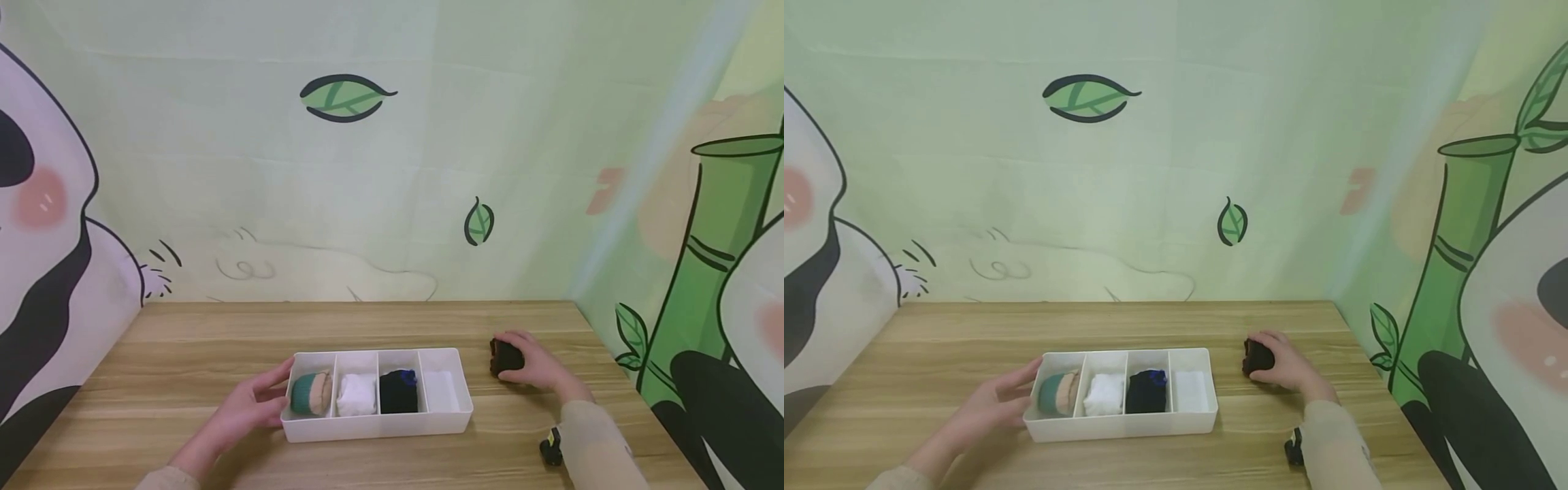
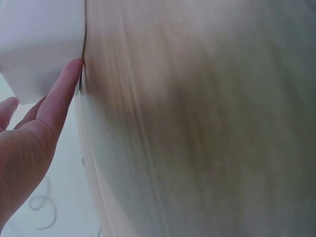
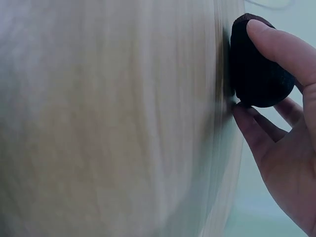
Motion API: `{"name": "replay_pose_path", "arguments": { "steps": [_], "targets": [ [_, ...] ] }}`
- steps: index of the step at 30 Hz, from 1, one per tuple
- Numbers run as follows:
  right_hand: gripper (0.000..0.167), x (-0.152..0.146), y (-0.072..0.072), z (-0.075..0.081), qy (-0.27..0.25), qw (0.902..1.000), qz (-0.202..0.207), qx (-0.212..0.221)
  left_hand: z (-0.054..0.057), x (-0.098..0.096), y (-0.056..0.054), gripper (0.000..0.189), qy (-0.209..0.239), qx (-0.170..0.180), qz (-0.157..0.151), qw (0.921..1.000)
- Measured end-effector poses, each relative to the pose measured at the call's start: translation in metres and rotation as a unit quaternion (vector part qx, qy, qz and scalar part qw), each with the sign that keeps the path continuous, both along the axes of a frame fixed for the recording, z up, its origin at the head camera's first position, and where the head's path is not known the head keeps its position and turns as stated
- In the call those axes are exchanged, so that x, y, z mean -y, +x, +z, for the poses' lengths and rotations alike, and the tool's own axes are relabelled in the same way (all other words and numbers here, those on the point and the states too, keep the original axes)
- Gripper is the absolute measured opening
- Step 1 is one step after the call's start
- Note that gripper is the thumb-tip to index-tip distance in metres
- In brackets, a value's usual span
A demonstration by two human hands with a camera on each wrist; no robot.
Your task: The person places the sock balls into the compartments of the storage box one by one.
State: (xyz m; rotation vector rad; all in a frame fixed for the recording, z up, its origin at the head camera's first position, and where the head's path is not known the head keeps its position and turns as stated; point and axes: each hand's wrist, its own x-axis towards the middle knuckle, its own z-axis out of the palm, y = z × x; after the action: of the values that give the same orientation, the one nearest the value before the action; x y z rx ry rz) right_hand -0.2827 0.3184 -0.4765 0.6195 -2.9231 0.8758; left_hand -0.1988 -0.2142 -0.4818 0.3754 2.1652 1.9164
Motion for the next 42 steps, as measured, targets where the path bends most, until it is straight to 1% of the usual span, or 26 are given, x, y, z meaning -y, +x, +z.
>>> {"name": "replay_pose_path", "arguments": {
  "steps": [9, 17, 27, 34, 38, 42],
  "targets": [
    [0.071, 0.001, 0.001, -0.006, -0.005, 0.9999, -0.013, 0.003, -0.001, 0.0, 0.0, 0.071, 0.003, -0.001, 0.001, 1.0],
    [0.07, 0.006, 0.006, -0.003, -0.021, 0.9996, -0.018, 0.0, -0.001, 0.0, 0.0, 0.071, 0.002, -0.001, 0.004, 1.0],
    [0.068, 0.013, 0.013, 0.002, -0.048, 0.9982, 0.004, -0.034, 0.0, 0.0, 0.0, 0.07, 0.003, 0.0, 0.003, 1.0],
    [0.068, 0.015, 0.016, 0.005, -0.067, 0.9953, 0.027, -0.064, 0.001, -0.001, 0.0, 0.071, 0.003, 0.002, 0.006, 1.0],
    [0.07, 0.019, 0.019, 0.011, -0.077, 0.9943, 0.036, -0.064, 0.001, -0.001, 0.0, 0.071, 0.0, 0.001, 0.007, 1.0],
    [0.071, 0.026, 0.024, 0.021, -0.08, 0.9933, 0.045, -0.07, 0.001, -0.001, 0.0, 0.071, -0.001, 0.005, 0.007, 1.0]
  ]
}}
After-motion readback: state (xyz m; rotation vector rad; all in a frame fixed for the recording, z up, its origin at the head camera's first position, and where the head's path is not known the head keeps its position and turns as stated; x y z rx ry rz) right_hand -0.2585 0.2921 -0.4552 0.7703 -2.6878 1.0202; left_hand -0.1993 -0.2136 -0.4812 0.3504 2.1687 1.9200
